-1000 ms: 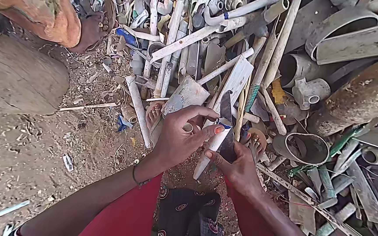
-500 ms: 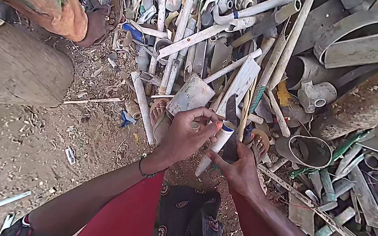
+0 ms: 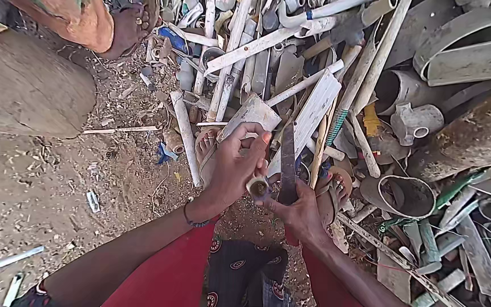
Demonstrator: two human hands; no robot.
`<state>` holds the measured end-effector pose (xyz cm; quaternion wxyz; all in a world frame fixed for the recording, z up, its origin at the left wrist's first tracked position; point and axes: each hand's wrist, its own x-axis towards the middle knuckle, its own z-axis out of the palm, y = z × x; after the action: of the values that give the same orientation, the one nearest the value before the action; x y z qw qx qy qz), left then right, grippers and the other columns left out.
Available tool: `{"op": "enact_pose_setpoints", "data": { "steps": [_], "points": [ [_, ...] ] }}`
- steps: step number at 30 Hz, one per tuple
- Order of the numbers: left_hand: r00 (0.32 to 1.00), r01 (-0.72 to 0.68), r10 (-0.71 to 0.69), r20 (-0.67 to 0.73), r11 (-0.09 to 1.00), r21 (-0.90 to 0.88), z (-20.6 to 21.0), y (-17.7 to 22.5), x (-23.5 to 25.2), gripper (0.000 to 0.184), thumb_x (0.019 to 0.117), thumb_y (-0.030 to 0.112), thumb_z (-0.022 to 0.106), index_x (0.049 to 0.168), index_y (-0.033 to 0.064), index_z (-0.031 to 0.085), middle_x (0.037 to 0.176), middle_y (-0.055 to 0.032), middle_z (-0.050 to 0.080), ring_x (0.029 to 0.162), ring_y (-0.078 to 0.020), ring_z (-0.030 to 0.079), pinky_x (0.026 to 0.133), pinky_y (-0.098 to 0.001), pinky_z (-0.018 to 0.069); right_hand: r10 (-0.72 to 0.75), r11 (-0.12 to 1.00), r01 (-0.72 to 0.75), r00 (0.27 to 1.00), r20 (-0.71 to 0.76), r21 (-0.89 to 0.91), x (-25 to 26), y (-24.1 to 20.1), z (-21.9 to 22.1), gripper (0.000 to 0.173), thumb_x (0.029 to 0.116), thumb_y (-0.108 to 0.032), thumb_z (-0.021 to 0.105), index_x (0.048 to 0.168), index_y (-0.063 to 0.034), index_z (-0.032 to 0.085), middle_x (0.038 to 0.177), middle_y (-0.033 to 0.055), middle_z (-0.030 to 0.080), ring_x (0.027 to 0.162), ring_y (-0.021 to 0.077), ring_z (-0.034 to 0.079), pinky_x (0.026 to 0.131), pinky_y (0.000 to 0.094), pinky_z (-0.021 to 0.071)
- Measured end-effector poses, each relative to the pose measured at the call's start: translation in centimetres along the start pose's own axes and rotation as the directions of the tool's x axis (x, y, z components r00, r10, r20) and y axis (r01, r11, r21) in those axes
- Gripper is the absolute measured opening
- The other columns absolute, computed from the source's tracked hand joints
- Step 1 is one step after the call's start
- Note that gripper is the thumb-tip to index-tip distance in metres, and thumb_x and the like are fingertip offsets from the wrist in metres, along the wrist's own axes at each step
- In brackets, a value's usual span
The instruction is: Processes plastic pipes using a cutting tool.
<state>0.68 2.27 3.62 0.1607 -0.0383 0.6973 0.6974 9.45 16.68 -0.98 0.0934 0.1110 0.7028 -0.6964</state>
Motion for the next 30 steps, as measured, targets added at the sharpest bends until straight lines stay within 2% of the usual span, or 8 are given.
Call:
{"op": "enact_pose_setpoints", "data": {
  "steps": [4, 6, 10, 12, 16, 19, 24, 30],
  "points": [
    [1.000, -0.019, 0.017, 0.018, 0.997, 0.080, 0.2, -0.8, 0.0, 0.011, 0.1011, 0.018, 0.060, 0.108, 0.0107, 0.062, 0.070, 0.0022, 0.058, 0.056, -0.0062, 0.057, 0.056, -0.0205, 0.0528, 0.073, 0.957, -0.115, 0.984, 0.162, 0.267, -0.1, -0.2, 0.3, 0.019, 0.0910, -0.010, 0.074, 0.106, -0.0034, 0.064, 0.069, -0.0048, 0.065, 0.051, 0.0039, 0.061, 0.048, 0.0208, 0.0554],
    [0.998, -0.056, 0.053, 0.023, 0.983, 0.177, -0.1, -1.0, 0.1, 0.011, 0.1022, 0.019, 0.057, 0.108, 0.0126, 0.064, 0.076, 0.0045, 0.061, 0.059, -0.0031, 0.056, 0.054, -0.0168, 0.0477, 0.084, 0.902, -0.185, 0.962, 0.260, 0.391, 0.0, -0.2, -0.3, 0.008, 0.0989, -0.013, 0.063, 0.103, -0.0061, 0.061, 0.068, -0.0046, 0.066, 0.051, 0.0053, 0.062, 0.048, 0.0223, 0.0558],
    [0.991, -0.080, 0.065, 0.117, 0.989, 0.126, -1.4, -1.1, 0.2, 0.033, 0.1112, 0.025, 0.036, 0.111, 0.0103, 0.067, 0.067, 0.0060, 0.054, 0.050, 0.0000, 0.046, 0.045, -0.0128, 0.0377, 0.073, 0.767, -0.286, 0.928, 0.364, 0.575, 0.3, 0.0, -1.8, 0.023, 0.1009, -0.031, 0.062, 0.105, -0.0091, 0.064, 0.078, 0.0014, 0.073, 0.052, 0.0063, 0.064, 0.048, 0.0230, 0.0560],
    [0.985, -0.092, 0.079, 0.156, 0.993, 0.079, -1.8, -1.1, 0.1, 0.037, 0.1112, 0.031, 0.036, 0.108, 0.0119, 0.067, 0.064, 0.0073, 0.055, 0.049, 0.0009, 0.049, 0.045, -0.0125, 0.0414, 0.062, 0.765, -0.290, 0.922, 0.382, 0.575, 0.4, 0.1, -2.0, 0.024, 0.0998, -0.034, 0.064, 0.105, -0.0101, 0.065, 0.080, 0.0007, 0.072, 0.053, 0.0052, 0.063, 0.049, 0.0220, 0.0553],
    [0.984, -0.129, 0.125, 0.126, 0.991, 0.030, -1.7, -0.4, -0.2, 0.016, 0.1037, 0.024, 0.058, 0.108, 0.0114, 0.067, 0.082, 0.0045, 0.067, 0.052, 0.0004, 0.055, 0.047, -0.0132, 0.0483, 0.058, 0.813, -0.256, 0.930, 0.363, 0.524, 0.2, 0.4, -1.9, 0.016, 0.1006, -0.028, 0.062, 0.101, -0.0120, 0.065, 0.075, -0.0028, 0.070, 0.053, 0.0032, 0.062, 0.051, 0.0204, 0.0547],
    [0.991, -0.066, 0.070, 0.117, 0.997, -0.033, -2.2, -0.4, -0.1, 0.021, 0.1051, 0.027, 0.056, 0.111, 0.0109, 0.068, 0.087, -0.0010, 0.072, 0.052, -0.0021, 0.058, 0.047, -0.0144, 0.0497, 0.090, 0.813, -0.257, 0.942, 0.323, 0.523, 0.3, 0.5, -2.1, 0.021, 0.1023, -0.026, 0.057, 0.108, -0.0079, 0.064, 0.084, 0.0009, 0.073, 0.055, 0.0043, 0.062, 0.051, 0.0213, 0.0548],
    [0.990, 0.031, -0.028, 0.135, 0.999, -0.017, -1.7, 0.1, -0.4, 0.011, 0.0931, 0.005, 0.070, 0.104, 0.0070, 0.070, 0.082, 0.0001, 0.073, 0.056, -0.0021, 0.063, 0.049, -0.0146, 0.0525, 0.101, 0.800, -0.281, 0.934, 0.342, 0.529, 0.5, 0.4, -2.2, 0.038, 0.1034, -0.041, 0.056, 0.112, -0.0045, 0.062, 0.090, 0.0038, 0.073, 0.056, 0.0049, 0.062, 0.050, 0.0210, 0.0534],
    [0.995, 0.064, -0.066, 0.070, 0.997, 0.031, -1.6, 0.2, -0.4, 0.008, 0.0942, 0.003, 0.068, 0.099, 0.0046, 0.074, 0.075, -0.0006, 0.071, 0.053, -0.0029, 0.061, 0.049, -0.0159, 0.0533, 0.093, 0.848, -0.262, 0.930, 0.357, 0.461, 0.3, 0.4, -2.2, 0.033, 0.1077, -0.036, 0.049, 0.112, -0.0054, 0.062, 0.089, 0.0011, 0.072, 0.057, 0.0024, 0.060, 0.051, 0.0186, 0.0520]
  ]
}}
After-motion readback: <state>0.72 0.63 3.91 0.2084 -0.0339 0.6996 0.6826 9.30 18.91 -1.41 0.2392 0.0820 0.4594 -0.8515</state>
